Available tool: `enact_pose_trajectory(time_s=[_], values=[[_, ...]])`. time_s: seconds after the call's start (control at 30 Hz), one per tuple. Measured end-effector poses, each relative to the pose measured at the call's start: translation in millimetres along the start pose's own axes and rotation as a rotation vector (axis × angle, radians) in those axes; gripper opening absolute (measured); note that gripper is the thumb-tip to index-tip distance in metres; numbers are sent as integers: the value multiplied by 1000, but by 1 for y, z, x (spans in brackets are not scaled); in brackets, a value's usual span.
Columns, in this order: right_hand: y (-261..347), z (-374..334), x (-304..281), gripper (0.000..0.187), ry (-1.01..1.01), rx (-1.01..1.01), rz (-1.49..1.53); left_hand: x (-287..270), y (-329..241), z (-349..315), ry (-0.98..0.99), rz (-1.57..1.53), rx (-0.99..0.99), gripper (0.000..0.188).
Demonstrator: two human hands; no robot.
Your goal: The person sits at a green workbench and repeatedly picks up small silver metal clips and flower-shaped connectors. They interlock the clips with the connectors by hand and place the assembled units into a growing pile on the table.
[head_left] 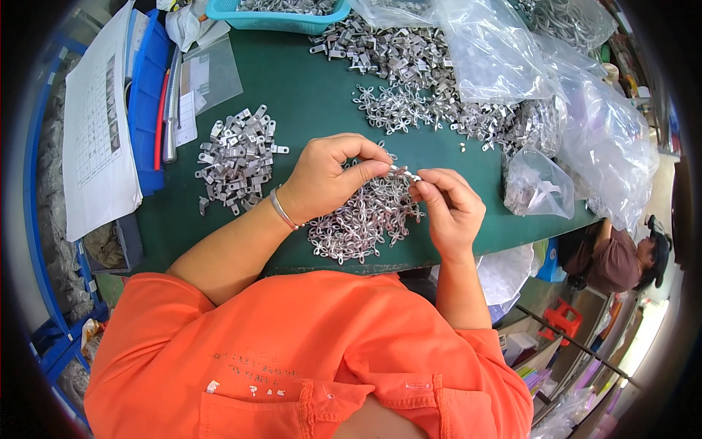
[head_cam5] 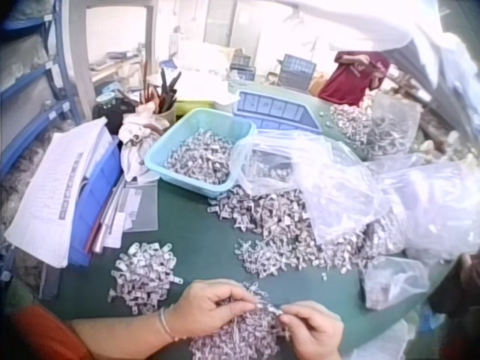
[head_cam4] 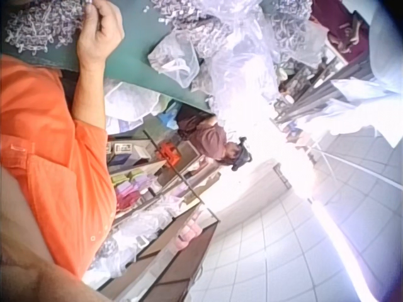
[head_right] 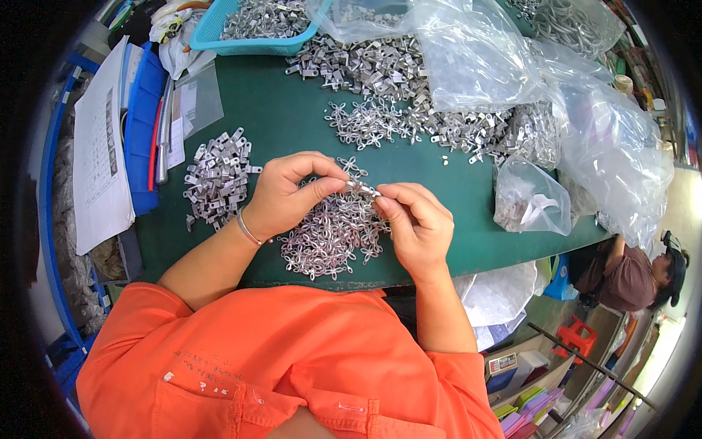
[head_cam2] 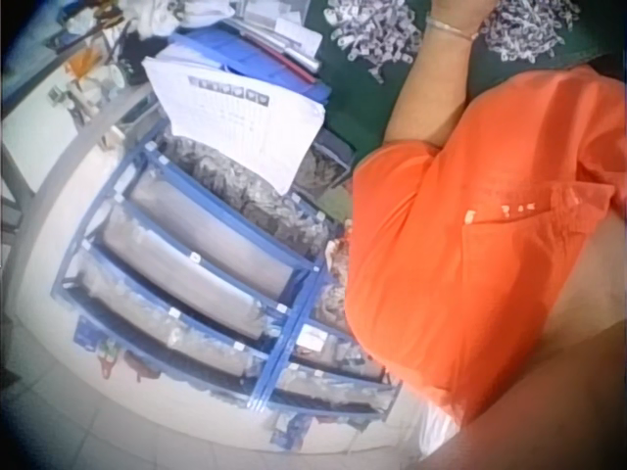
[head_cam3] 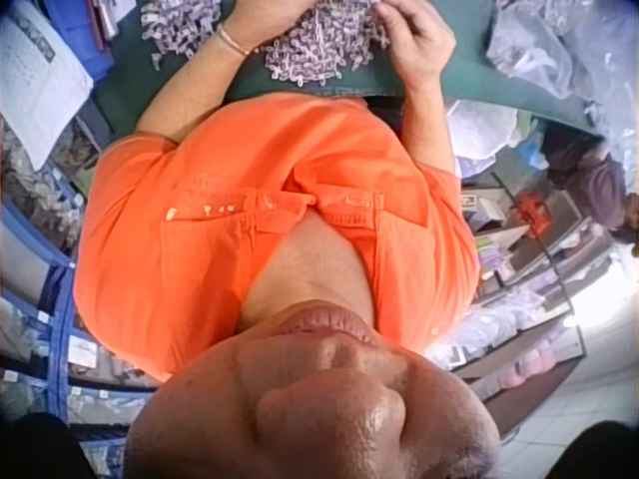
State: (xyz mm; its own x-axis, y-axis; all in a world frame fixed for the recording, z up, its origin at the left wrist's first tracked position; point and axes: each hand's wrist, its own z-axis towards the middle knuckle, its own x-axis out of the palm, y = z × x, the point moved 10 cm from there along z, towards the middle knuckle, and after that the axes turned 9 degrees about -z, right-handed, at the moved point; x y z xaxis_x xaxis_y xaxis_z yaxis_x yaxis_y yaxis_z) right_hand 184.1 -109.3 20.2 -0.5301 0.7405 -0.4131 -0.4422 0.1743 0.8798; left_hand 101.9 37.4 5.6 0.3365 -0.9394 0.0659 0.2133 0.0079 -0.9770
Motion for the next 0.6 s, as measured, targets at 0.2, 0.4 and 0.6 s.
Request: enact_pose_trajectory(time_s=[0.2, 0.4, 0.6], values=[[-13, -4, 7, 11, 22, 155, 240, 1, 6, -1, 7, -16, -40, 9], [-33, -11, 18, 11, 113, 458, 612, 3, 7, -1, 25, -45, -89, 9], [-29, -11, 16, 10, 88, 395, 501, 4, 7, -1, 33, -29, -73, 7]])
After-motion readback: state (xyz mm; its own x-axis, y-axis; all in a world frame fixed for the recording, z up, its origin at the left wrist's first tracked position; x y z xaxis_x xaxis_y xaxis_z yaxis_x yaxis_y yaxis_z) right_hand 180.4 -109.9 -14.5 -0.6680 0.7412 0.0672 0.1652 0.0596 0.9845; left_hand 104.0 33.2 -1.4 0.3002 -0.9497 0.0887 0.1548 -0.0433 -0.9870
